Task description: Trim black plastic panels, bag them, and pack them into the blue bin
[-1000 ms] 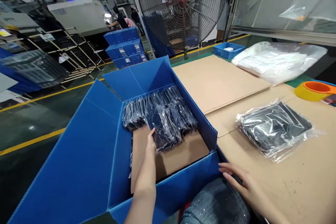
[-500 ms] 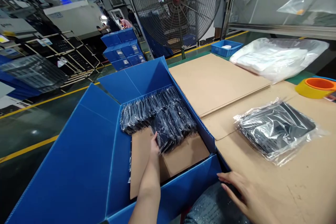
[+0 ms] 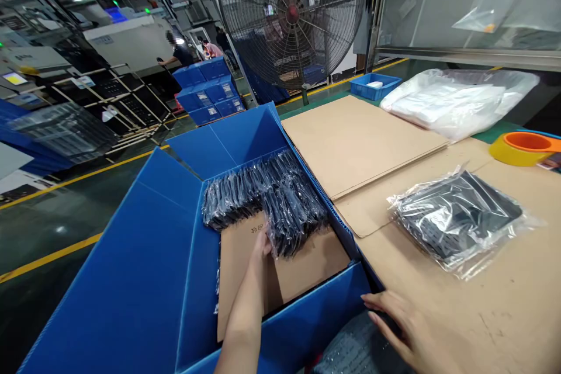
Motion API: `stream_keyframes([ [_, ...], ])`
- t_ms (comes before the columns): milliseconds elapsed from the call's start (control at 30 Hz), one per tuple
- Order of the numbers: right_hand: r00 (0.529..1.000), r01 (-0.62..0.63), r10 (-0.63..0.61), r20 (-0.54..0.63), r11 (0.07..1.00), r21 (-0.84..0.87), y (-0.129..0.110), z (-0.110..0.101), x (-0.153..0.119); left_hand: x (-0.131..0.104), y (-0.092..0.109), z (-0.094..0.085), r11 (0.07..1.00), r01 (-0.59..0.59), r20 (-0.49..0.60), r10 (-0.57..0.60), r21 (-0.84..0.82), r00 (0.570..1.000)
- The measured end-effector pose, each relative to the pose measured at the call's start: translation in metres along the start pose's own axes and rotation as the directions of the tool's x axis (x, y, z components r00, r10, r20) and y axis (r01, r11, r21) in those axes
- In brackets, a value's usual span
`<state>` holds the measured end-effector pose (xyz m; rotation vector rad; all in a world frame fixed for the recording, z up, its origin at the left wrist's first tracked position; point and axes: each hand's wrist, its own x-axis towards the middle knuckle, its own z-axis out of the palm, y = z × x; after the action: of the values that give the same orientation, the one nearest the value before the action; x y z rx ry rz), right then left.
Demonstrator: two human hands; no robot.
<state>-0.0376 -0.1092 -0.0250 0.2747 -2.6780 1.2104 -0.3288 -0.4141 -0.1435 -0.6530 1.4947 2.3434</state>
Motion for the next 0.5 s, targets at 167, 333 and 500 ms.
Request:
stream_keyframes([
  [167, 1.000, -0.017, 0.017, -0.002, 1.000, 0.006, 0.001, 0.002, 0.000, -0.008, 0.024, 0.001, 0.908, -0.264, -0.135, 0.321, 0.324, 0.937],
  [333, 1.000, -0.017, 0.017, -0.011, 0.999, 0.031, 0.001, 0.005, -0.001, -0.045, 0.020, 0.012, 0.669, -0.468, 0.037, 0.551, 0.577, 0.833],
  [500, 1.000, -0.006, 0.007, -0.019, 0.999, 0.049, -0.002, 0.003, 0.002, -0.084, -0.002, 0.023, 0.374, -0.598, 0.375, 0.518, 0.709, 0.769],
])
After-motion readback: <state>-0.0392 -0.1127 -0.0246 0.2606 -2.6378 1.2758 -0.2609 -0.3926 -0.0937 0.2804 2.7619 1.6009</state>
